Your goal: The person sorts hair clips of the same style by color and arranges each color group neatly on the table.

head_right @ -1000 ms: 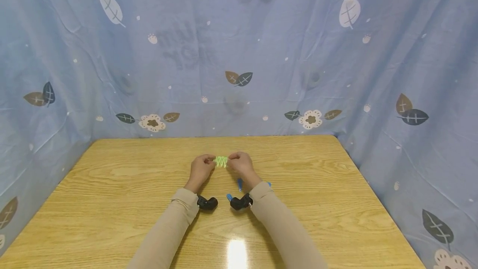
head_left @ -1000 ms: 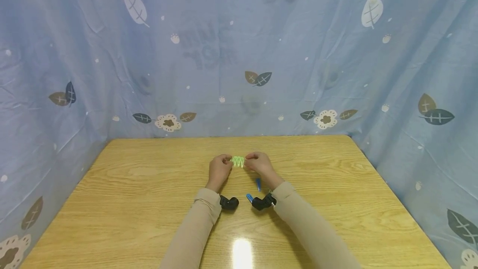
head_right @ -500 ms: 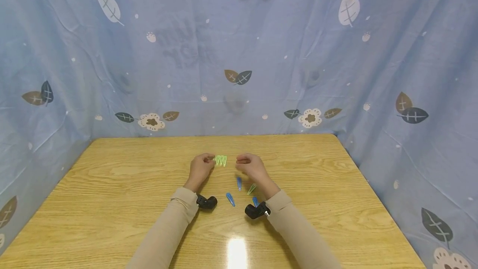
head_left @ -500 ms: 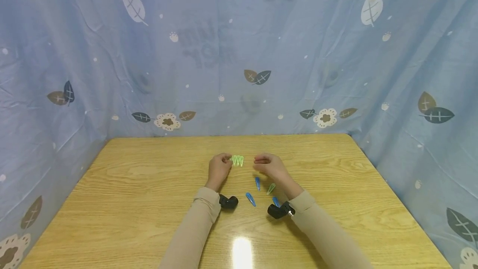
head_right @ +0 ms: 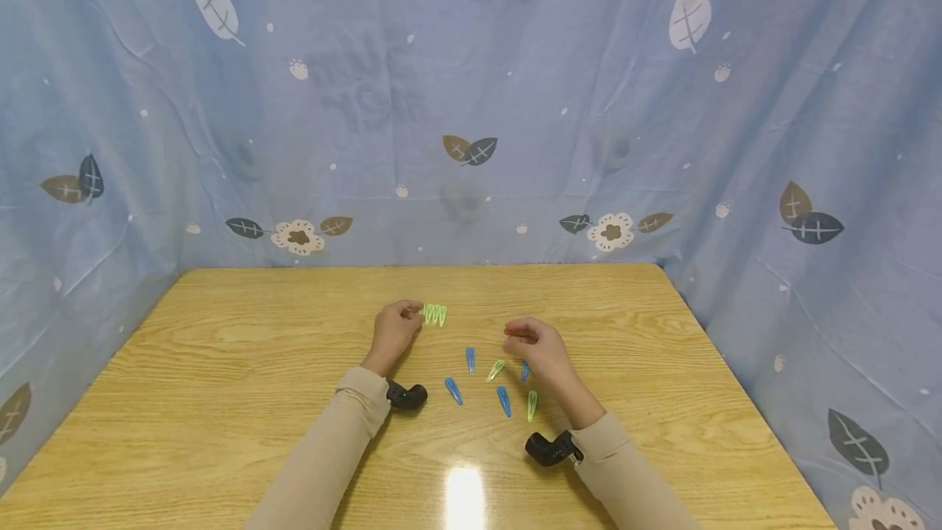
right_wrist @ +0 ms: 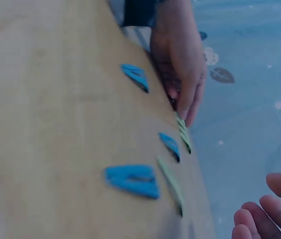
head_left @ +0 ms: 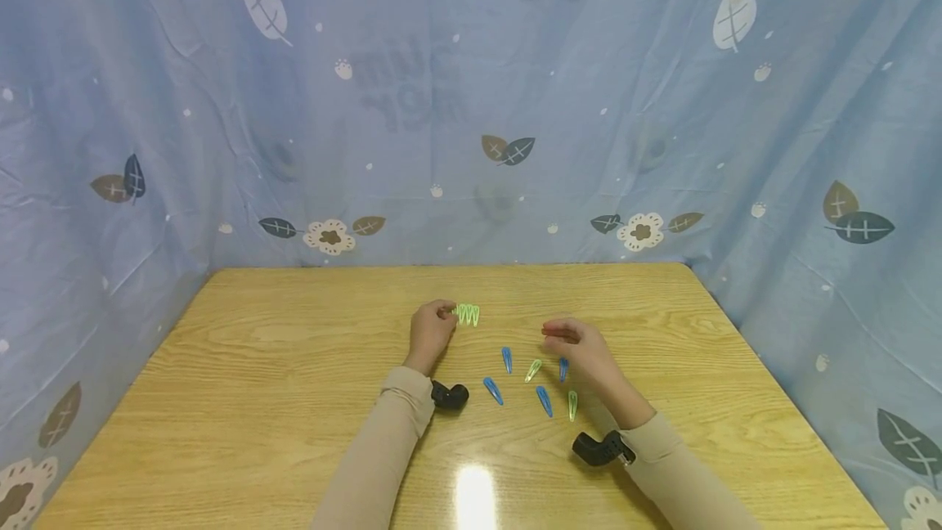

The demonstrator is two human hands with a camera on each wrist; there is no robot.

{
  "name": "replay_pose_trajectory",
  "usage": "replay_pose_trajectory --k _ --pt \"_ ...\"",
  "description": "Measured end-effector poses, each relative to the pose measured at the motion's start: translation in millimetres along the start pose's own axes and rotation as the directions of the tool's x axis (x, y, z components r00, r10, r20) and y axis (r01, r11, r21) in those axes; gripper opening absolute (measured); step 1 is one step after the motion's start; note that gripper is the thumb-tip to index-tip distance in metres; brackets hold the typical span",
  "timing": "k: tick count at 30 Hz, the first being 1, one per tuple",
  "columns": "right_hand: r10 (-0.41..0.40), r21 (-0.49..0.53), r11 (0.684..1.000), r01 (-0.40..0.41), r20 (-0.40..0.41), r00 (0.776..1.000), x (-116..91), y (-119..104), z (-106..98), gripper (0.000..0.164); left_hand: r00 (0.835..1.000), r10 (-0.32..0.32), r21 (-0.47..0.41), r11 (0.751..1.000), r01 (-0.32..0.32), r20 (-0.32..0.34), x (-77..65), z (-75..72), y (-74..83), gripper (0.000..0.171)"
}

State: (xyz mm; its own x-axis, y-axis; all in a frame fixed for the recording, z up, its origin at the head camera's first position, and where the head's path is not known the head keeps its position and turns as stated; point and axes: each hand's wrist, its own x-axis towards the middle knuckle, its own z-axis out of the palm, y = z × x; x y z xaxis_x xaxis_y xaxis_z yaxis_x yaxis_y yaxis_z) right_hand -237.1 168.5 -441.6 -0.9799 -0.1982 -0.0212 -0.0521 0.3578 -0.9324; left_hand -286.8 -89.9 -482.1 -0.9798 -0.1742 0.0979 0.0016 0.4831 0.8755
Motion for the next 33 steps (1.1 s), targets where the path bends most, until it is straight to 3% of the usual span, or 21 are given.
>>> replay_pose_trajectory --k 17,24,33 --pt "0.026 0.048 0.999 -0.024 -0.029 0.999 -67 32 -17 0.041 1.000 -0.003 -0.012 1.000 0.003 0.012 0.7 0.5 -0.9 0.024" --pt "0.059 0.031 0.998 -0.056 -0.093 0.994 -77 46 -14 0.038 1.000 -0.002 0.014 1.000 0.002 -0.008 3.2 -0.3 -2.3 0.023" --pt "-0.006 -0.092 0.996 -0.006 -0.125 0.992 -81 44 -8 0.038 1.000 0.006 -0.009 1.000 -0.006 0.005 -0.5 -0.9 0.4 0.024"
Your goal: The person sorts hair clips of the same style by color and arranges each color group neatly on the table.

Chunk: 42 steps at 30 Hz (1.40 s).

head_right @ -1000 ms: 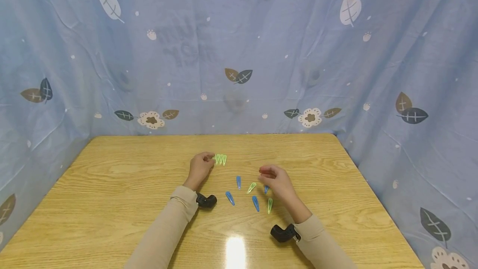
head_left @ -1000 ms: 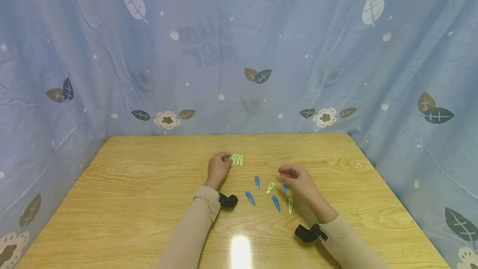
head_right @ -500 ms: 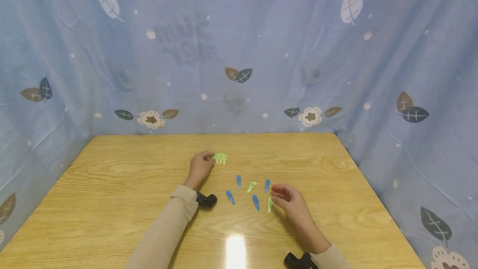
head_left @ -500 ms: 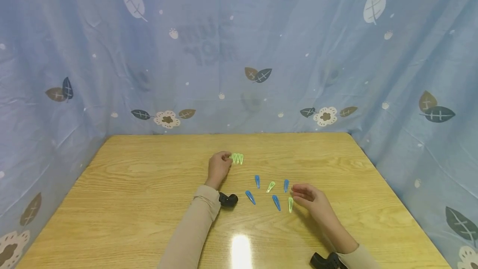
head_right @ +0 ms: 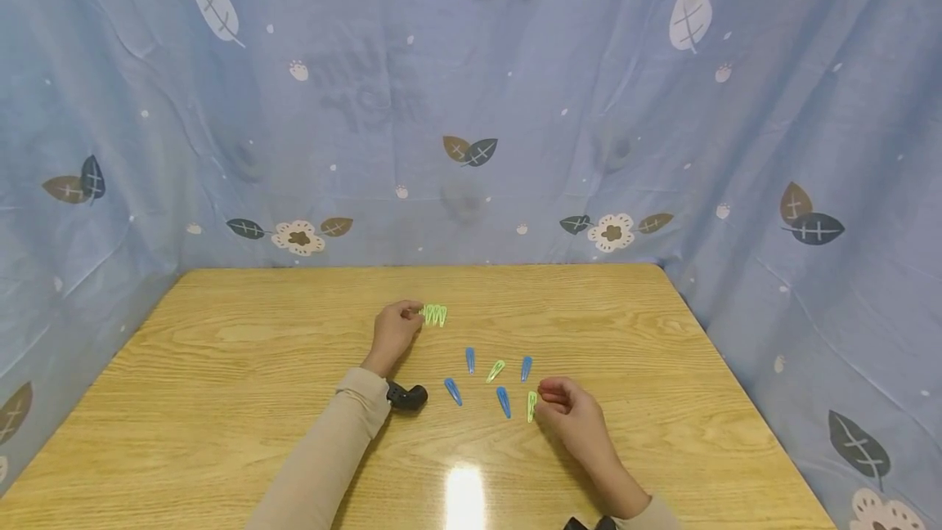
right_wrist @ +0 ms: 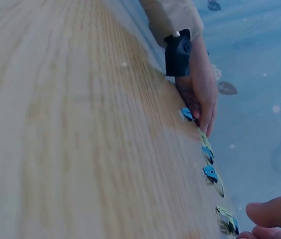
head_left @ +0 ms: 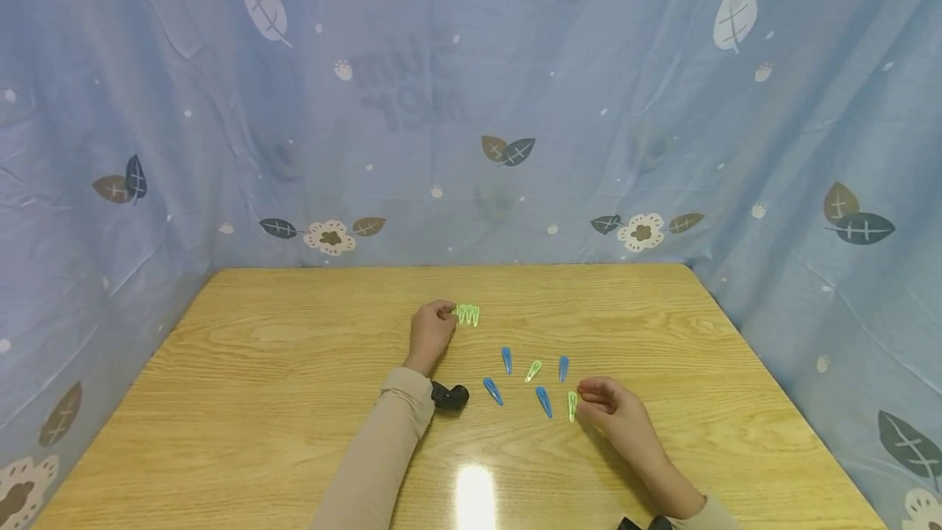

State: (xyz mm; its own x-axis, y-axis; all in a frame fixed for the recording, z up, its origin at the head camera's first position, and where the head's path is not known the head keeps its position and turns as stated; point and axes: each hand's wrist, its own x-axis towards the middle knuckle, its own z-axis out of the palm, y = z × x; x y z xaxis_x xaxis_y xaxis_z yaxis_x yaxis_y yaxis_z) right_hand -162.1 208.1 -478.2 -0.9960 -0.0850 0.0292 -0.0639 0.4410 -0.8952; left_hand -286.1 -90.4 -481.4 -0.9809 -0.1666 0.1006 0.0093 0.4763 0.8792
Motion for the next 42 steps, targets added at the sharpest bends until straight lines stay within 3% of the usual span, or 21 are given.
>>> replay_pose_trajectory --k 16,27,34,42 --pt "-0.047 -0.177 0.983 0.040 -0.038 0.998 2 -7 9 0.038 0.999 0.029 0.022 0.999 -0.028 -0.031 -1.4 0.4 2.0 0.023" --pt "-0.003 -0.291 0.957 -0.003 -0.019 1.000 7 -17 10 0.034 1.000 0.019 0.014 1.000 -0.019 -0.024 -2.0 0.3 1.7 0.023" --pt "0.057 -0.280 0.959 -0.050 0.014 0.998 9 -26 6 0.028 0.999 0.026 0.015 1.000 -0.026 -0.026 -1.5 0.4 1.3 0.023" --pt "0.058 -0.263 0.964 -0.046 0.037 0.998 12 -25 4 0.023 1.000 0.019 0.002 1.000 -0.019 -0.019 -1.5 -0.2 1.8 0.024"
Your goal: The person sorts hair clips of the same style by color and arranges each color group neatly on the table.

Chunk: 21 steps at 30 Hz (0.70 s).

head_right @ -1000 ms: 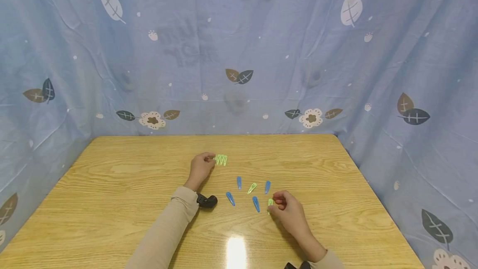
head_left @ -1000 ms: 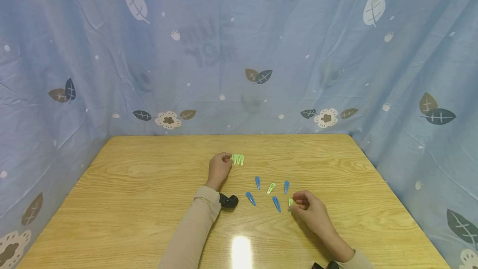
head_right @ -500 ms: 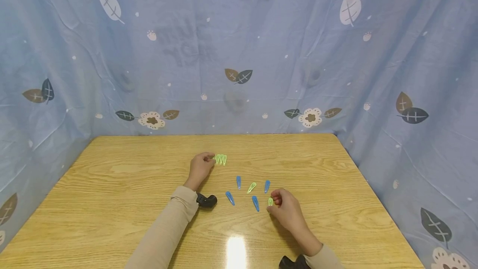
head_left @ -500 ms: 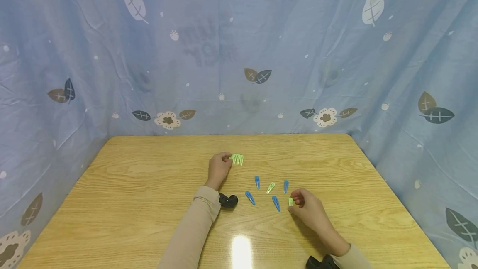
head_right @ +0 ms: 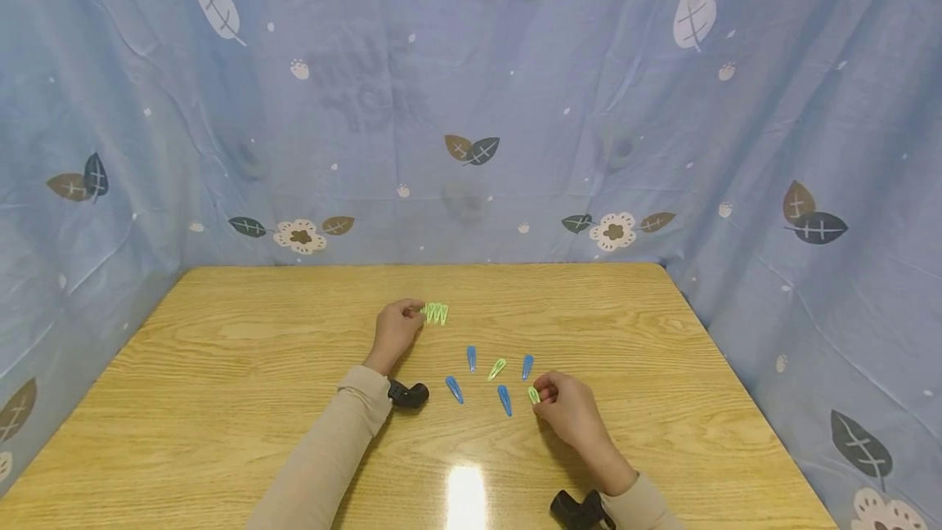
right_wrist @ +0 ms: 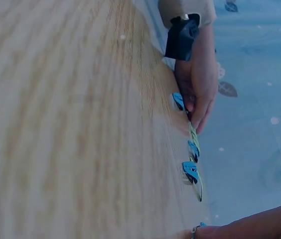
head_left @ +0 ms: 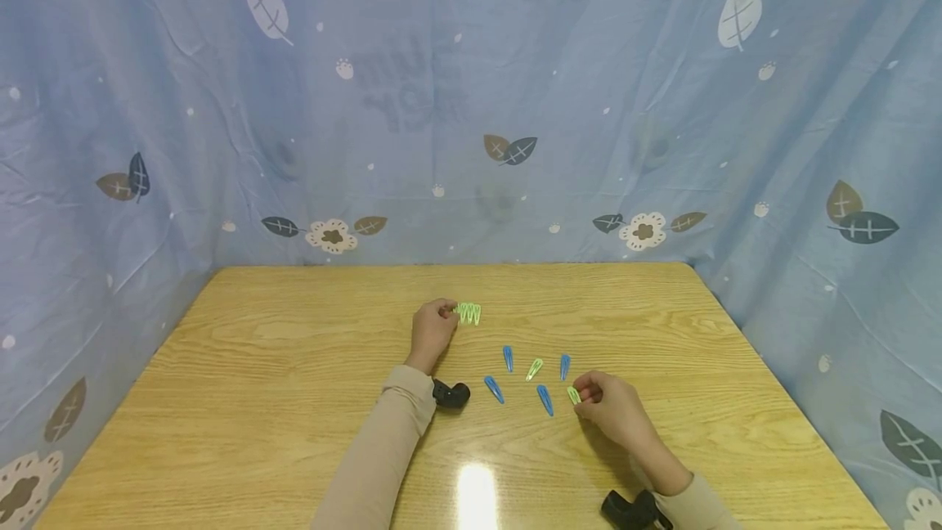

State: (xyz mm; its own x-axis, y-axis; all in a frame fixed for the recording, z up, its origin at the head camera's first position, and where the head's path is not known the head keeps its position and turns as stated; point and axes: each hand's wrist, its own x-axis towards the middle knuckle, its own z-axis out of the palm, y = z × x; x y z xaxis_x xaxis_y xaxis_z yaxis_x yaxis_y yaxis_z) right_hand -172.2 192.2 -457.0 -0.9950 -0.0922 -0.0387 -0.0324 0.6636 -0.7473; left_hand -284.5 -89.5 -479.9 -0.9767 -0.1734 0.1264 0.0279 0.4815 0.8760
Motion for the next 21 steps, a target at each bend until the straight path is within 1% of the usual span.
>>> replay_pose_trajectory --k 6,11,14,15,17,19,21 --pt "-0.011 0.035 0.999 0.010 0.015 1.000 1 0 -1 0.023 1.000 -0.004 0.011 1.000 0.004 -0.001 0.5 1.0 -0.4 0.023" --pt "-0.001 0.071 0.997 0.001 0.003 1.000 4 -1 -2 0.025 1.000 -0.007 0.005 1.000 0.007 0.004 0.9 0.7 -1.2 0.022" --pt "-0.005 0.089 0.996 0.006 -0.010 1.000 8 -2 -3 0.026 1.000 0.005 -0.005 1.000 -0.005 -0.006 -0.6 -0.2 -0.6 0.022" --pt "-0.010 0.097 0.995 0.011 -0.011 1.000 9 -2 -3 0.026 1.000 0.022 0.001 1.000 -0.022 -0.015 -1.4 -0.4 -0.1 0.022" --pt "-0.014 0.112 0.994 0.016 -0.013 1.000 13 -1 -2 0.025 0.999 0.031 -0.001 1.000 -0.031 -0.020 -2.4 -1.1 0.8 0.022" --pt "-0.023 0.139 0.990 0.023 -0.002 1.000 16 -1 -2 0.026 0.999 0.035 -0.001 0.999 -0.035 -0.018 -2.2 -1.3 0.5 0.022" --pt "-0.034 0.192 0.981 0.030 0.021 0.999 19 -1 -1 0.027 0.999 0.030 0.004 1.000 -0.030 -0.013 -1.4 -0.9 -0.1 0.022"
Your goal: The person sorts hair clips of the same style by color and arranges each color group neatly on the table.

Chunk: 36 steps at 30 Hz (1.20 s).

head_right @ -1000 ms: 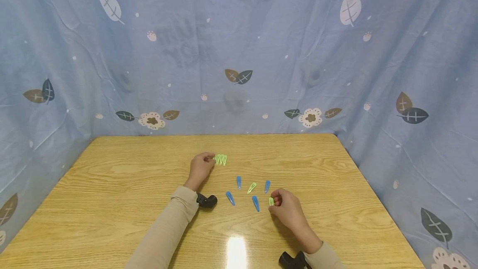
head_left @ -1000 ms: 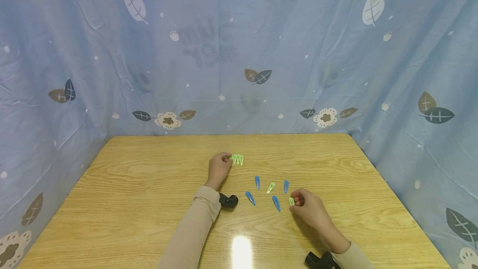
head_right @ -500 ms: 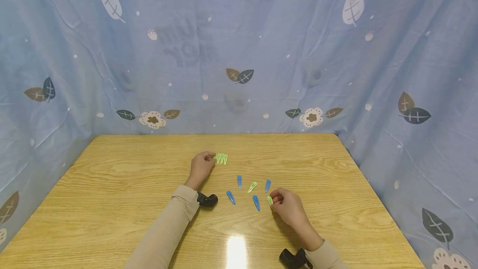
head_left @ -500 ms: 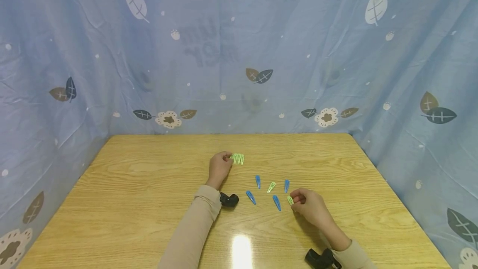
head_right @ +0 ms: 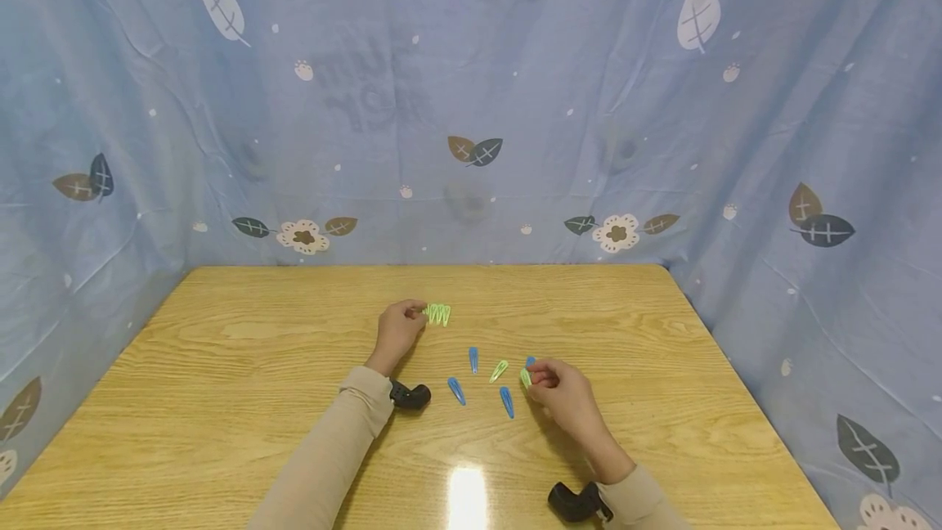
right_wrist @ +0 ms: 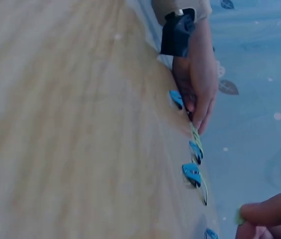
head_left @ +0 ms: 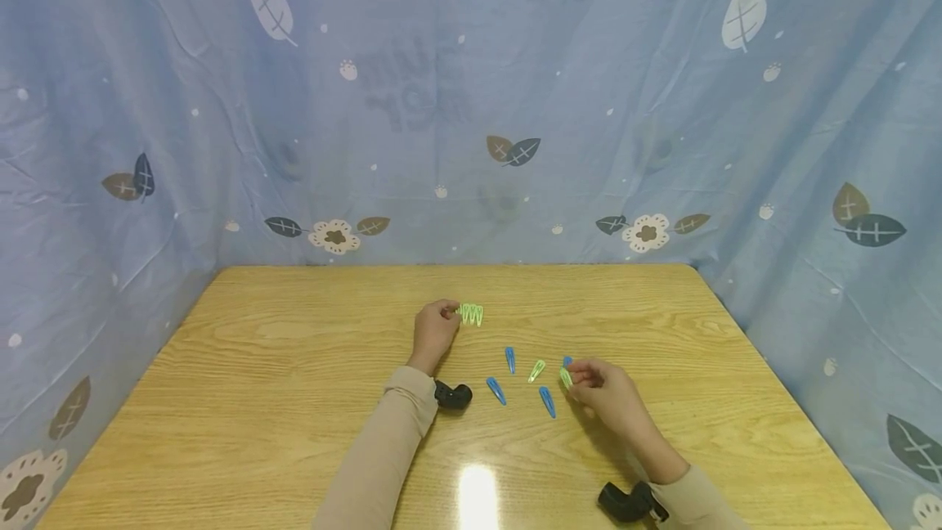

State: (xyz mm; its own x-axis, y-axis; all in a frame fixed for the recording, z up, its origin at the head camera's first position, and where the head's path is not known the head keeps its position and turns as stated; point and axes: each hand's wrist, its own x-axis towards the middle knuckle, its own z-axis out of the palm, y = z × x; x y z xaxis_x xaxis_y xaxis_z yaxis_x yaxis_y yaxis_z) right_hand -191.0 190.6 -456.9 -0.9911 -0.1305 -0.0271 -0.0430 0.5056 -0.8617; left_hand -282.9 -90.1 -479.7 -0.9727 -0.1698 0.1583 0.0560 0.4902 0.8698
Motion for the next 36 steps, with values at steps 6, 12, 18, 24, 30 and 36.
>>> replay_pose_trajectory --k 6,12,18,24,30,36 --pt "0.000 0.214 0.977 -0.017 0.080 0.997 11 -2 4 0.037 0.999 -0.038 0.012 0.999 0.038 0.016 2.1 2.2 -1.9 0.023" --pt "0.020 0.296 0.954 -0.047 0.096 0.995 22 -9 13 0.038 0.999 -0.035 0.009 0.999 0.035 0.022 0.4 1.8 -0.3 0.023" --pt "0.029 0.328 0.943 -0.050 0.070 0.997 35 -21 23 0.035 1.000 -0.022 0.008 1.000 0.022 0.022 -0.2 0.1 0.8 0.023" --pt "0.034 0.352 0.935 -0.045 0.035 0.999 50 -35 36 0.034 0.999 -0.030 0.005 1.000 0.029 0.019 0.0 -0.7 2.3 0.023" --pt "0.064 0.339 0.938 -0.071 0.032 0.997 70 -45 50 0.031 0.999 -0.039 0.000 0.999 0.039 0.024 -0.3 -0.9 1.9 0.023" --pt "0.079 0.345 0.935 -0.085 0.031 0.996 89 -54 61 0.031 0.999 -0.041 0.000 0.999 0.041 0.024 1.3 0.5 -0.6 0.024"
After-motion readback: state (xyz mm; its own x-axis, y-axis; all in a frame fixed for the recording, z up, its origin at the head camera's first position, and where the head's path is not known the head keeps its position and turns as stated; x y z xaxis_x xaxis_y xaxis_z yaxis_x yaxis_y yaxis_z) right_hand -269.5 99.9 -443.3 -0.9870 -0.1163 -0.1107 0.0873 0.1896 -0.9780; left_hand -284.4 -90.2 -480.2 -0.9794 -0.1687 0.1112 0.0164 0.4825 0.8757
